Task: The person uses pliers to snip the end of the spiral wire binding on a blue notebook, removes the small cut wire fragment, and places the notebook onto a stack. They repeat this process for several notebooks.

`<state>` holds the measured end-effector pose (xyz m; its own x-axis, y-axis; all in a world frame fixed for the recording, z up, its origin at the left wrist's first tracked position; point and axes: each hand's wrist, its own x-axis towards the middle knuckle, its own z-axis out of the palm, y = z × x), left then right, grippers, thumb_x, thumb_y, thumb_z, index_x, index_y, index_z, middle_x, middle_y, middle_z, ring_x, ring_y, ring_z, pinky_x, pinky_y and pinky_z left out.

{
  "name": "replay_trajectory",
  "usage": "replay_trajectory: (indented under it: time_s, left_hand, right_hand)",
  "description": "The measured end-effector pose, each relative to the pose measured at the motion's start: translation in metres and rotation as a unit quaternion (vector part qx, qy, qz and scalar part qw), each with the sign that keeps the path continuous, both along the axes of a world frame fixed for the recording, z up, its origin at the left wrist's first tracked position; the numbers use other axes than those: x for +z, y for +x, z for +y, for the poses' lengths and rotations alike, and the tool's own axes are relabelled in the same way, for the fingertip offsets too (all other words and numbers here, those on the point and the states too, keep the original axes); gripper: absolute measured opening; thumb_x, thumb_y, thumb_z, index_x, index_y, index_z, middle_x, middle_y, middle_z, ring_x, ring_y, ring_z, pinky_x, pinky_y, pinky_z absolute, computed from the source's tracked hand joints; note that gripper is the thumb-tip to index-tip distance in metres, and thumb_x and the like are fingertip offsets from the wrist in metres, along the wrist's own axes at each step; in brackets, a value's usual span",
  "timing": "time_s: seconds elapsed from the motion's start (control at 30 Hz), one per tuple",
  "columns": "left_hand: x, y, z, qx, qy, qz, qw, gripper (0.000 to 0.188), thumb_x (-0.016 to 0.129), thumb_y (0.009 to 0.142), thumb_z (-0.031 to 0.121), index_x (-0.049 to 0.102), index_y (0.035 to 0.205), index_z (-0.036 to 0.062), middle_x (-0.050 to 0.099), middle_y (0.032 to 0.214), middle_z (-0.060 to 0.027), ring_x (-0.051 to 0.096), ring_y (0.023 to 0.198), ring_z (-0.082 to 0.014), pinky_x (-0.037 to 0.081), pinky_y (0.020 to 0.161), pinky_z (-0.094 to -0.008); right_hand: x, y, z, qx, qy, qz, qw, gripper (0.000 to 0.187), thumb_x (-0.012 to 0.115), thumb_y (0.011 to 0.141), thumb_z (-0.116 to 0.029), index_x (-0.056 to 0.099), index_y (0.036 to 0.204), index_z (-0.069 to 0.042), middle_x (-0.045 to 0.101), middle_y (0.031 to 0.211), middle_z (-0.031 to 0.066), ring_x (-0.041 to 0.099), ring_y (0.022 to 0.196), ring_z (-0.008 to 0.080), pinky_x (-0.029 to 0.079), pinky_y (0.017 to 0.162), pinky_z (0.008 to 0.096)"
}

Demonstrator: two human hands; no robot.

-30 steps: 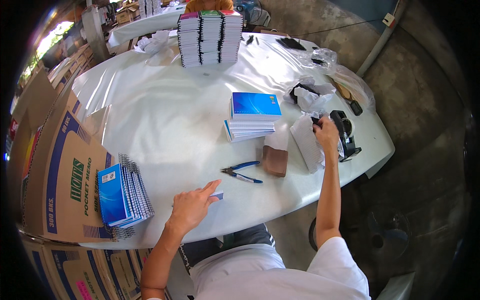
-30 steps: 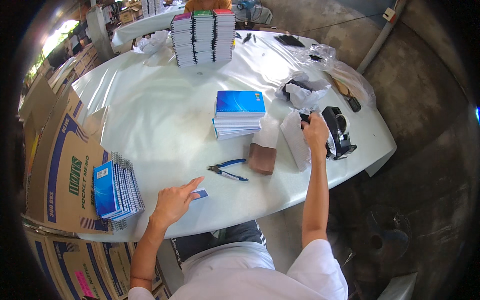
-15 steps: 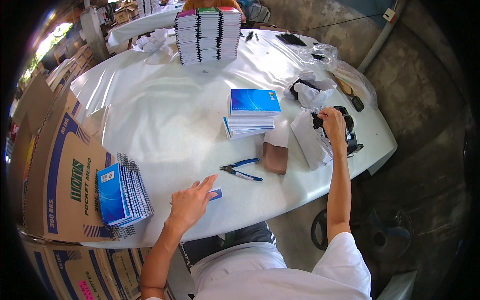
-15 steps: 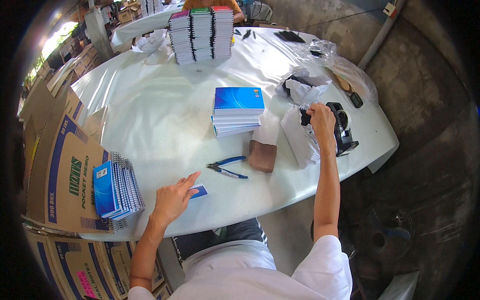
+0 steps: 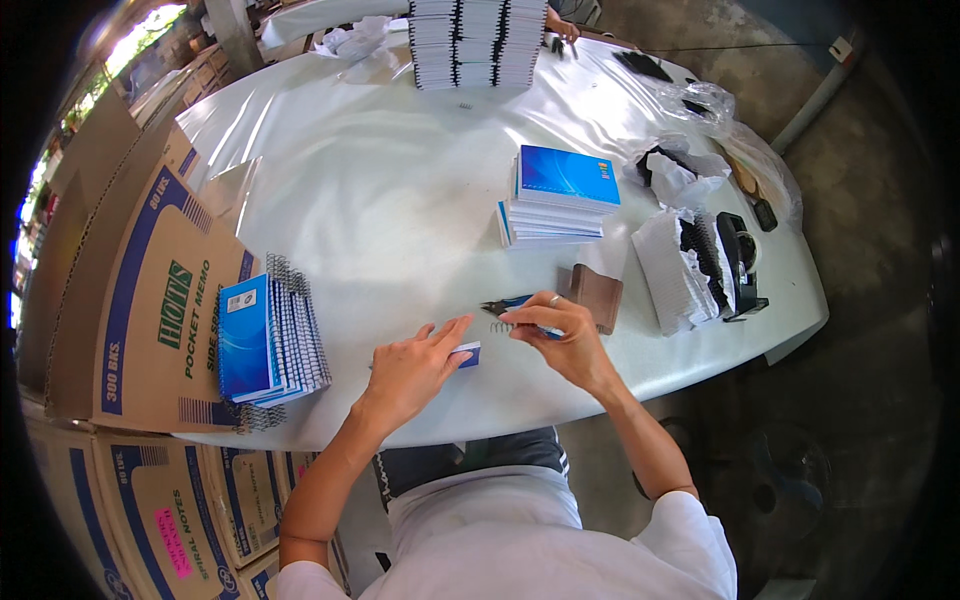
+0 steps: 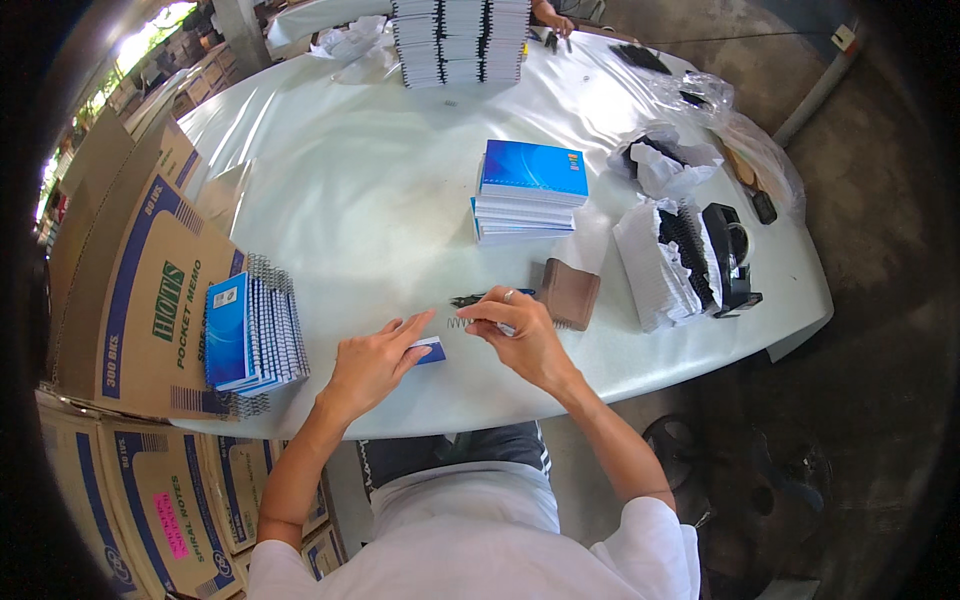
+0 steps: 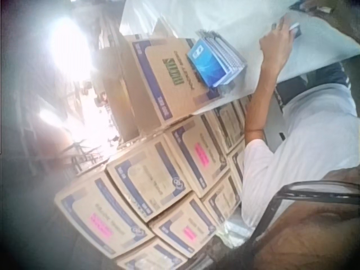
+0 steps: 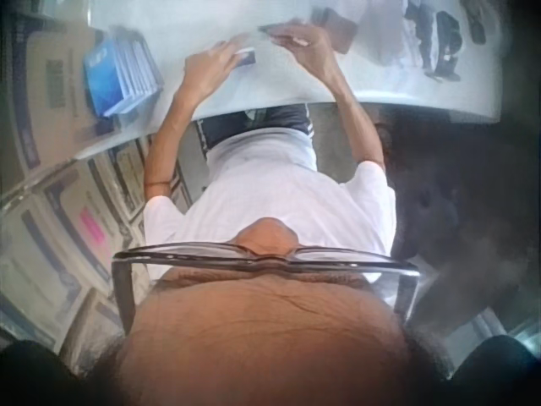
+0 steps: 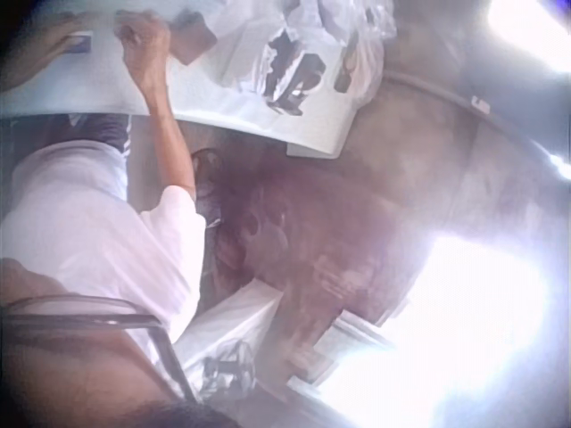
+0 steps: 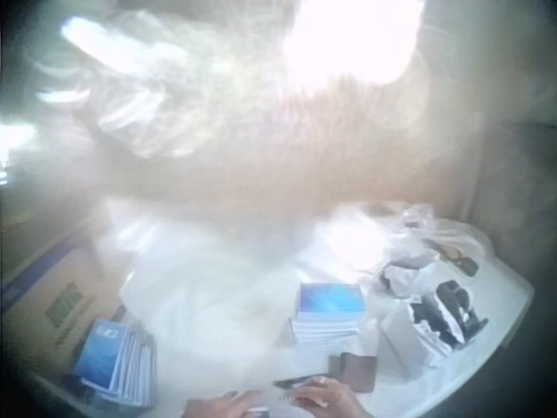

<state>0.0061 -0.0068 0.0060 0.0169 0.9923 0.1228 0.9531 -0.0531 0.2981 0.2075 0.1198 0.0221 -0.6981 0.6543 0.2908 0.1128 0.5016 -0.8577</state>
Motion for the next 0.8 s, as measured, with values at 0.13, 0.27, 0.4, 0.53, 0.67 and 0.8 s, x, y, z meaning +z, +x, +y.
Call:
replay_trajectory:
  time_s: [0.13,0.27,0.4,0.53,0.67,0.8]
  left_hand:
    - [0.004,0.0,-0.001,0.003,-0.009,0.002,1.0,0.049,0.054,0.097,0.039,0.047,0.142,0.021,0.068,0.119,-0.005,0.067,0.108,-0.0285,0.058,0.073,-0.043]
    - [0.002,-0.002,0.002,-0.01,-0.008,0.011,1.0,0.049,0.053,0.098,0.04,0.046,0.143,0.0214,0.068,0.118,-0.0064,0.067,0.108,-0.0292,0.057,0.074,-0.0439]
    - [0.0,-0.004,0.001,-0.016,0.005,0.005,1.0,0.05,0.052,0.098,0.04,0.045,0.143,0.0208,0.068,0.116,-0.0094,0.068,0.102,-0.0303,0.057,0.073,-0.0443]
    - [0.014,-0.001,0.003,0.002,-0.058,-0.024,0.998,0.049,0.052,0.098,0.038,0.045,0.143,0.0201,0.069,0.111,-0.0108,0.07,0.088,-0.0306,0.057,0.069,-0.0446]
    - [0.008,-0.003,0.003,0.004,-0.034,-0.019,0.999,0.049,0.052,0.098,0.038,0.045,0.143,0.0198,0.069,0.107,-0.0103,0.07,0.08,-0.0306,0.056,0.067,-0.0445]
    - [0.005,-0.003,0.004,0.0,-0.022,-0.024,0.999,0.049,0.051,0.099,0.038,0.045,0.144,0.0199,0.069,0.107,-0.0102,0.07,0.081,-0.031,0.056,0.067,-0.0442]
  right_hand:
    - [-0.017,-0.01,-0.002,0.046,-0.051,-0.023,0.997,0.025,0.071,0.081,0.006,0.074,0.102,-0.007,0.064,0.088,0.005,0.06,0.08,0.0145,0.049,0.071,0.0283]
    - [-0.022,-0.012,0.012,0.15,-0.095,-0.027,0.984,0.02,0.07,0.085,0.002,0.073,0.103,-0.005,0.064,0.089,0.0049,0.06,0.08,0.0125,0.048,0.067,0.0287]
    - [-0.002,-0.011,0.011,0.143,-0.09,-0.191,0.967,0.016,0.07,0.085,-0.002,0.068,0.101,-0.004,0.063,0.089,0.007,0.06,0.08,0.018,0.047,0.069,0.0321]
    - [-0.009,-0.013,0.004,0.108,0.095,-0.095,0.985,0.02,0.072,0.082,-0.001,0.062,0.098,-0.005,0.06,0.091,0.0083,0.059,0.081,0.0239,0.048,0.071,0.0345]
    - [-0.023,-0.012,0.004,0.081,0.154,-0.026,0.984,0.023,0.073,0.079,-0.003,0.06,0.097,-0.006,0.058,0.093,0.0079,0.057,0.091,0.0272,0.044,0.079,0.038]
    - [-0.051,-0.013,0.0,0.026,0.242,0.009,0.97,0.025,0.073,0.077,0.0,0.06,0.097,-0.007,0.058,0.094,0.0087,0.056,0.094,0.0286,0.044,0.081,0.0382]
